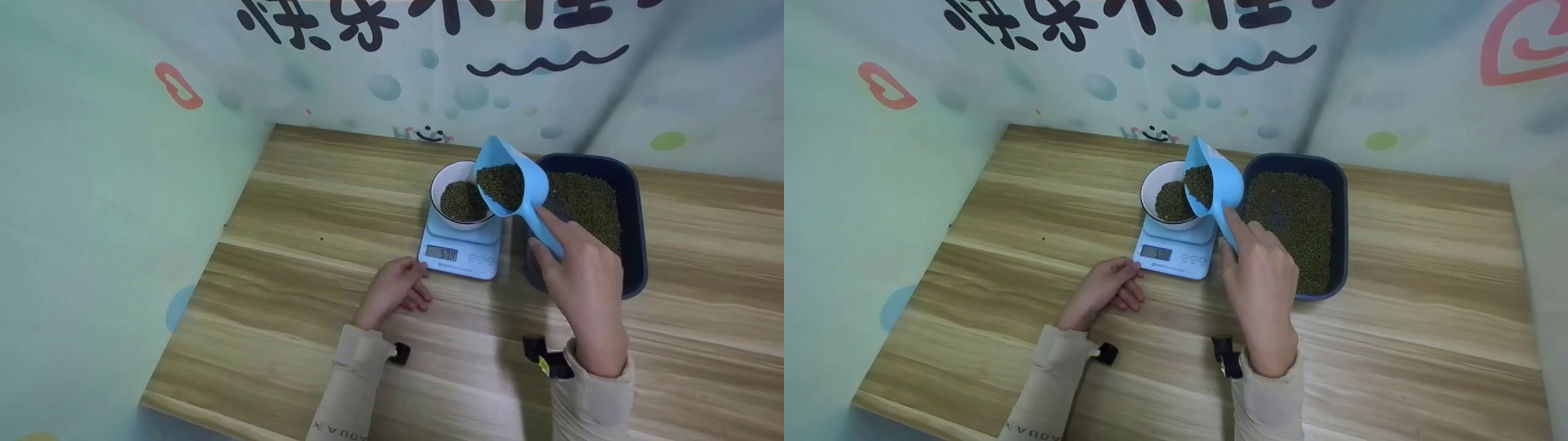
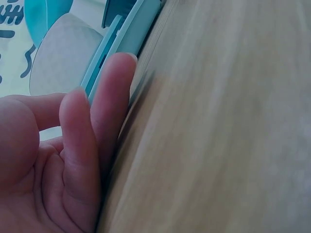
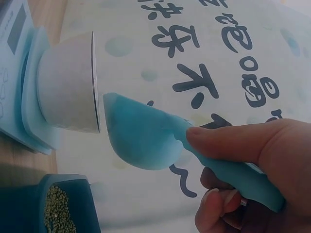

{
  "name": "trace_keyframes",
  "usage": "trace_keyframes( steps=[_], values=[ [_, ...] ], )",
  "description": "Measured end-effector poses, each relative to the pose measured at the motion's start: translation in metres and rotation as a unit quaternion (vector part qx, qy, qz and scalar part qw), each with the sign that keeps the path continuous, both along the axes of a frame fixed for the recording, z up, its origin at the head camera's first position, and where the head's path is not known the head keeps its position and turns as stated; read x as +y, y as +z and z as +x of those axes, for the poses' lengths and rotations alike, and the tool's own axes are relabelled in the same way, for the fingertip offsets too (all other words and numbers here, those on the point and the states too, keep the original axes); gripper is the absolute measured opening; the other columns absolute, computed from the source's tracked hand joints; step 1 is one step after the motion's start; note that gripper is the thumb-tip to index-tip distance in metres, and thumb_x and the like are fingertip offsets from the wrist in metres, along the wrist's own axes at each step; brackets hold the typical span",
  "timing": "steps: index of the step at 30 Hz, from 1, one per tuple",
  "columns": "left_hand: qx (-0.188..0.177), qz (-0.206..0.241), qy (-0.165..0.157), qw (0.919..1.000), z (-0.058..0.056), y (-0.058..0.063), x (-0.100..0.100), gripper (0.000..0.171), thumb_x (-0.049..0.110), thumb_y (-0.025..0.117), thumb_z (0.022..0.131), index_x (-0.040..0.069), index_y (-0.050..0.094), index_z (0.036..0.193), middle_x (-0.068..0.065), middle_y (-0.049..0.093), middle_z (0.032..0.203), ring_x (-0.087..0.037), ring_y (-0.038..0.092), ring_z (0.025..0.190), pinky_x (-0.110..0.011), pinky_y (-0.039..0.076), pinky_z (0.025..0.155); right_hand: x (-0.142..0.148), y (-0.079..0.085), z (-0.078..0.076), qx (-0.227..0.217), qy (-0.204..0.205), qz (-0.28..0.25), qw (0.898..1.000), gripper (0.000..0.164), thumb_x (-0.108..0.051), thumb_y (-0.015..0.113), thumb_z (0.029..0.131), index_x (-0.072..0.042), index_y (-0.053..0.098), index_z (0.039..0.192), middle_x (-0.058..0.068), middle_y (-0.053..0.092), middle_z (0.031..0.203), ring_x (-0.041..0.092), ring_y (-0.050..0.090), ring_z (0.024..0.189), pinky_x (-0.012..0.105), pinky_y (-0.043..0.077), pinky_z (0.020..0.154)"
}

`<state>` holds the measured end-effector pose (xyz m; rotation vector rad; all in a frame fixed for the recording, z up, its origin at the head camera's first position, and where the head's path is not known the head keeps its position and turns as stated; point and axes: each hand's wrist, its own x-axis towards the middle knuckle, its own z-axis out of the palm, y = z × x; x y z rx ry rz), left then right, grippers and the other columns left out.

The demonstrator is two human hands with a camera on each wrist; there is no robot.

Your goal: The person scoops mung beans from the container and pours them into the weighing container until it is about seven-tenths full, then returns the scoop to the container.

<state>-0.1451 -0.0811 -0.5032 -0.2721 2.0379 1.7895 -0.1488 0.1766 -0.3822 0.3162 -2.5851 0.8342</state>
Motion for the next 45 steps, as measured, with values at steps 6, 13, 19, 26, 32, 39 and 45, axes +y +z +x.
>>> trace_keyframes(
  steps=[6, 13, 19, 26, 32, 39, 45],
  values=[
    [-0.012, 0.006, 0.005, 0.9999, -0.001, 0.003, 0.001, 0.036, 0.035, 0.048, 0.092, 0.000, 0.055, 0.097, -0.019, 0.065, 0.072, -0.032, 0.064, 0.061, -0.031, 0.051, 0.046, 0.001, 0.000, 0.000, 0.002, -0.004, 0.010, 1.000, 0.045, -0.015, 0.069, 0.079, -0.023, 0.057, 0.121, 0.002, 0.048, 0.065, 0.016, 0.034, 0.048, 0.031, 0.026, 0.043],
    [-0.014, -0.013, -0.008, 0.9998, 0.003, 0.024, 0.003, 0.035, 0.028, 0.043, 0.095, -0.006, 0.053, 0.101, -0.025, 0.064, 0.079, -0.038, 0.063, 0.067, -0.040, 0.052, 0.054, 0.002, -0.001, -0.002, 0.003, -0.007, 0.010, 1.000, 0.045, -0.013, 0.069, 0.078, -0.022, 0.057, 0.121, 0.004, 0.049, 0.065, 0.016, 0.032, 0.047, 0.031, 0.025, 0.042],
    [-0.010, -0.023, -0.011, 0.9996, 0.008, 0.038, 0.005, 0.033, 0.026, 0.043, 0.096, -0.005, 0.054, 0.101, -0.026, 0.063, 0.080, -0.037, 0.063, 0.068, -0.041, 0.053, 0.056, 0.002, -0.002, -0.002, 0.002, -0.009, 0.011, 1.000, 0.045, -0.011, 0.070, 0.077, -0.021, 0.058, 0.120, 0.003, 0.047, 0.065, 0.017, 0.033, 0.047, 0.031, 0.026, 0.042],
    [-0.010, -0.024, -0.016, 0.9995, 0.007, 0.039, 0.005, 0.034, 0.026, 0.043, 0.096, -0.006, 0.053, 0.101, -0.026, 0.063, 0.081, -0.037, 0.063, 0.068, -0.041, 0.053, 0.057, 0.001, -0.004, -0.004, 0.006, -0.015, 0.010, 1.000, 0.045, -0.010, 0.069, 0.078, -0.020, 0.058, 0.120, 0.003, 0.047, 0.065, 0.017, 0.032, 0.048, 0.031, 0.026, 0.042],
    [-0.008, -0.011, -0.014, 0.9998, 0.003, 0.024, 0.002, 0.035, 0.028, 0.045, 0.095, -0.005, 0.054, 0.100, -0.024, 0.064, 0.077, -0.037, 0.064, 0.065, -0.041, 0.052, 0.053, 0.001, -0.005, -0.005, 0.018, -0.016, -0.002, 1.000, 0.046, -0.006, 0.069, 0.077, -0.019, 0.059, 0.119, 0.006, 0.051, 0.066, 0.017, 0.034, 0.049, 0.031, 0.027, 0.043],
    [-0.001, -0.006, -0.006, 1.0000, -0.001, 0.001, 0.000, 0.036, 0.037, 0.048, 0.092, 0.001, 0.055, 0.093, -0.015, 0.065, 0.070, -0.029, 0.064, 0.058, -0.032, 0.051, 0.045, 0.002, -0.002, -0.003, 0.021, -0.019, 0.000, 1.000, 0.047, -0.006, 0.070, 0.076, -0.020, 0.059, 0.119, 0.007, 0.053, 0.068, 0.016, 0.035, 0.050, 0.032, 0.027, 0.043],
    [-0.010, -0.012, -0.013, 0.9998, 0.002, 0.021, 0.002, 0.035, 0.029, 0.045, 0.094, -0.004, 0.054, 0.098, -0.023, 0.064, 0.077, -0.036, 0.064, 0.065, -0.041, 0.053, 0.054, 0.001, -0.001, -0.002, 0.018, -0.015, 0.004, 1.000, 0.047, -0.006, 0.070, 0.076, -0.020, 0.059, 0.119, 0.007, 0.054, 0.069, 0.017, 0.037, 0.051, 0.032, 0.028, 0.044]
  ],
)
